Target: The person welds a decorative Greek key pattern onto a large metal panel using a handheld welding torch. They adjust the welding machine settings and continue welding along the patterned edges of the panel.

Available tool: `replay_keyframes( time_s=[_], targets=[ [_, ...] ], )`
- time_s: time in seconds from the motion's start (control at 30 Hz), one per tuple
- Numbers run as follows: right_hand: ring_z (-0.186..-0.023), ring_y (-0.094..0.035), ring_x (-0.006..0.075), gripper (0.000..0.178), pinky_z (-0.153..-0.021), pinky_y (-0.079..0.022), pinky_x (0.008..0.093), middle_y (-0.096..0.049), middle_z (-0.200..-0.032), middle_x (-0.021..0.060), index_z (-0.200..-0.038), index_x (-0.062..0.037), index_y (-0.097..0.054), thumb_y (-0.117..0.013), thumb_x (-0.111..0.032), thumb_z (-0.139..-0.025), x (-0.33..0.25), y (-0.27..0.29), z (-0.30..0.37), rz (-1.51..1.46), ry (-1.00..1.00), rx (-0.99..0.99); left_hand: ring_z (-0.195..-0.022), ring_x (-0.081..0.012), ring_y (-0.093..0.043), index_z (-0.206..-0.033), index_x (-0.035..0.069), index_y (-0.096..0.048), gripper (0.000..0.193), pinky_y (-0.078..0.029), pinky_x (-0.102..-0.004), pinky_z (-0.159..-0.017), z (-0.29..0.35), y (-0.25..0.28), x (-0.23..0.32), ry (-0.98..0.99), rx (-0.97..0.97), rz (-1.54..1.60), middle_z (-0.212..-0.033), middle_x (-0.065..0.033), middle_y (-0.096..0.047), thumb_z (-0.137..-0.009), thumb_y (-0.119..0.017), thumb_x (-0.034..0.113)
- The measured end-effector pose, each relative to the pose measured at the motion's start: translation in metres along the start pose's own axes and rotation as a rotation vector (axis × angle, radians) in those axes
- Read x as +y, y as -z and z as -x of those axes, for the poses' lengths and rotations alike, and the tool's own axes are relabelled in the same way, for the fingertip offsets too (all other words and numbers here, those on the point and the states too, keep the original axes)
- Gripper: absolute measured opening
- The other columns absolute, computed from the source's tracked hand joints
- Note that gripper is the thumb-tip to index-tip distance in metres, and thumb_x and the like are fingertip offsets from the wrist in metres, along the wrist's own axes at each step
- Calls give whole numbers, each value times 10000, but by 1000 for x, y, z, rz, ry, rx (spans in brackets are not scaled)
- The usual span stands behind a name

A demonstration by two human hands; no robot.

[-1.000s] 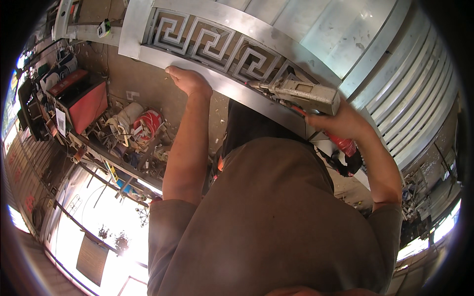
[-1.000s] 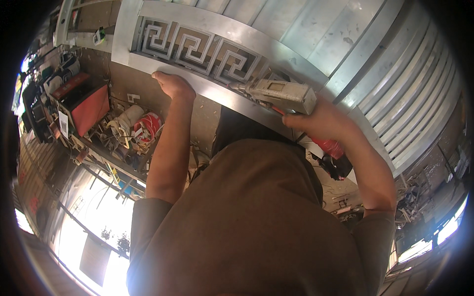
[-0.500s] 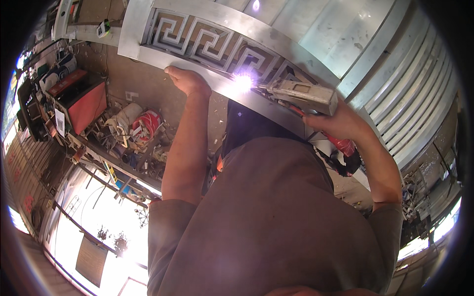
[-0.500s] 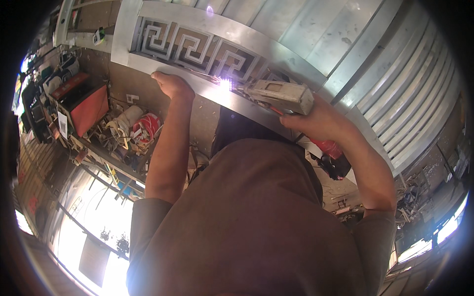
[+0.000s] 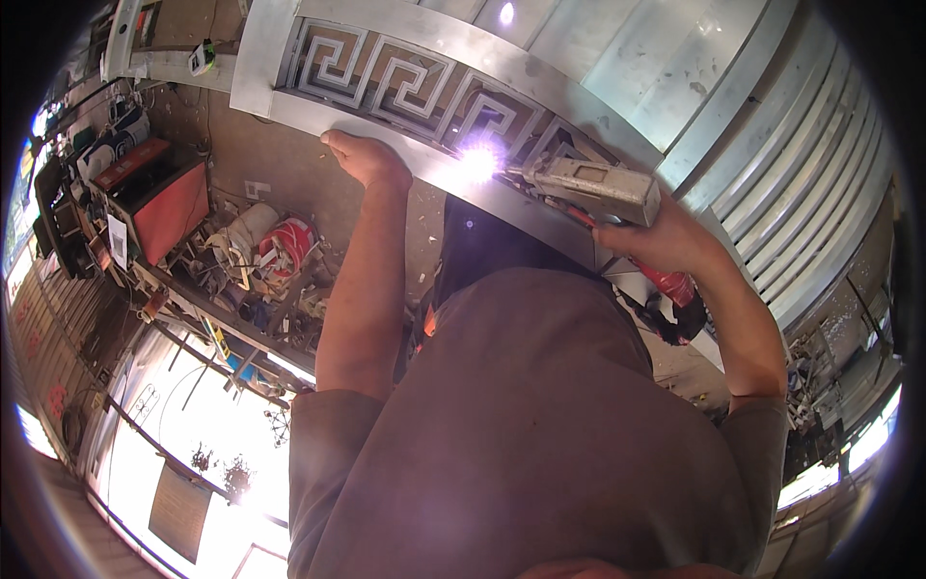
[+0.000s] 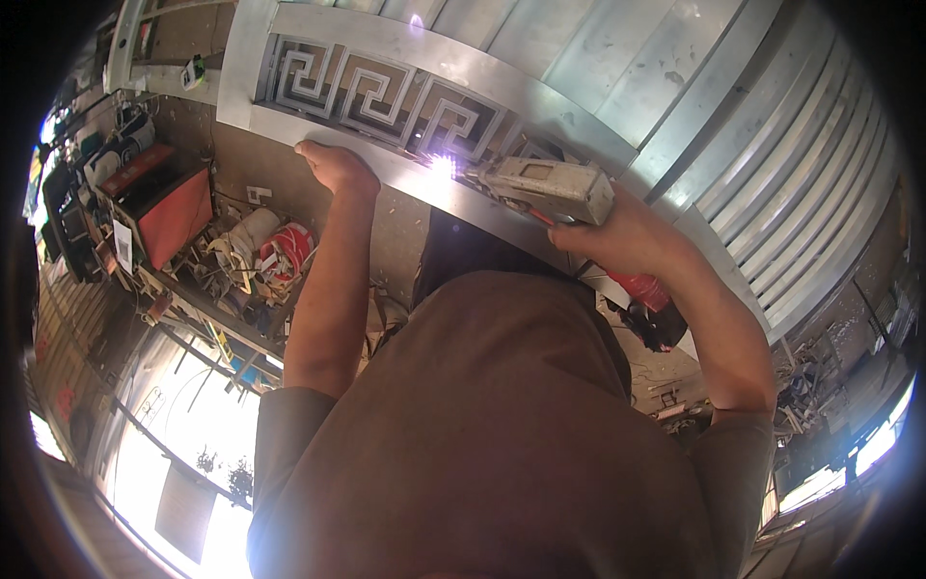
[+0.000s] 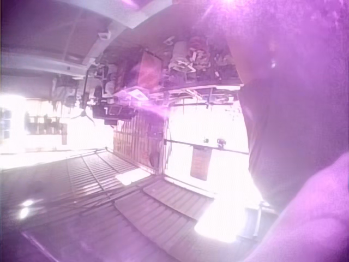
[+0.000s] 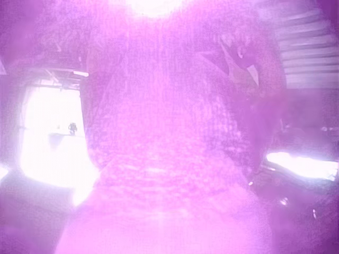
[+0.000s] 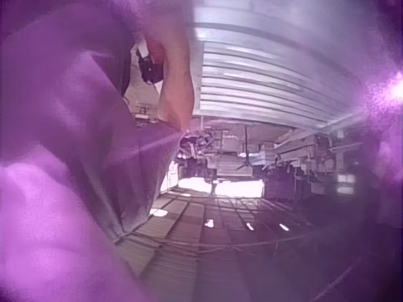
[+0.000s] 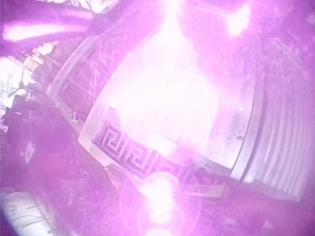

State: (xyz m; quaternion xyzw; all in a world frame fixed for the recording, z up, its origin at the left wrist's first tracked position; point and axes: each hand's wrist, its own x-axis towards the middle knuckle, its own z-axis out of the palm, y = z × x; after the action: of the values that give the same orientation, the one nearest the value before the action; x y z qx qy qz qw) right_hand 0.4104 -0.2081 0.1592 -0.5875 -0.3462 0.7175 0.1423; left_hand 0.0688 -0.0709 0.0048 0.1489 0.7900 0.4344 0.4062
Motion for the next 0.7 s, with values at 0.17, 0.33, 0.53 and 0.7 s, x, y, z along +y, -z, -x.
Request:
replay_keyframes(
  time_s=[0.17,0.33,0.53,0.7],
  targets=[
    [-1291,-618,220,692,-1123,-468,334,-667,-1406,116,-1499,-42,-553,-794,-176,-864,1,-1,0,11,22,-4,-1559,-331,-347,-1678,-1,-251,859,-253,-420,-1298,5,-2,4,-5,17,-30,-1758,-168,-250,-1091,-265,627],
    [-1304,-618,231,685,-1130,-466,337,-660,-1423,119,-1497,-48,-563,-791,-188,-866,7,1,-1,18,48,-26,-1559,-334,-346,-1677,-3,-251,864,-255,-423,-1296,6,-2,4,-11,12,-27,-1757,-173,-247,-1088,-267,629],
    [-1293,-619,225,699,-1125,-470,343,-663,-1414,114,-1507,-52,-558,-793,-196,-865,4,2,6,1,-21,6,-1546,-337,-359,-1670,-8,-267,854,-265,-426,-1289,3,-1,1,-47,-5,-12,-1741,-174,-277,-1090,-268,619],
    [-1218,-651,216,718,-1060,-515,344,-673,-1377,133,-1504,-28,-544,-822,-204,-866,3,2,8,-51,-91,-1,-1546,-339,-356,-1668,-9,-270,840,-269,-428,-1285,1,1,1,-32,2,-55,-1737,-179,-278,-1095,-261,604]
  ],
)
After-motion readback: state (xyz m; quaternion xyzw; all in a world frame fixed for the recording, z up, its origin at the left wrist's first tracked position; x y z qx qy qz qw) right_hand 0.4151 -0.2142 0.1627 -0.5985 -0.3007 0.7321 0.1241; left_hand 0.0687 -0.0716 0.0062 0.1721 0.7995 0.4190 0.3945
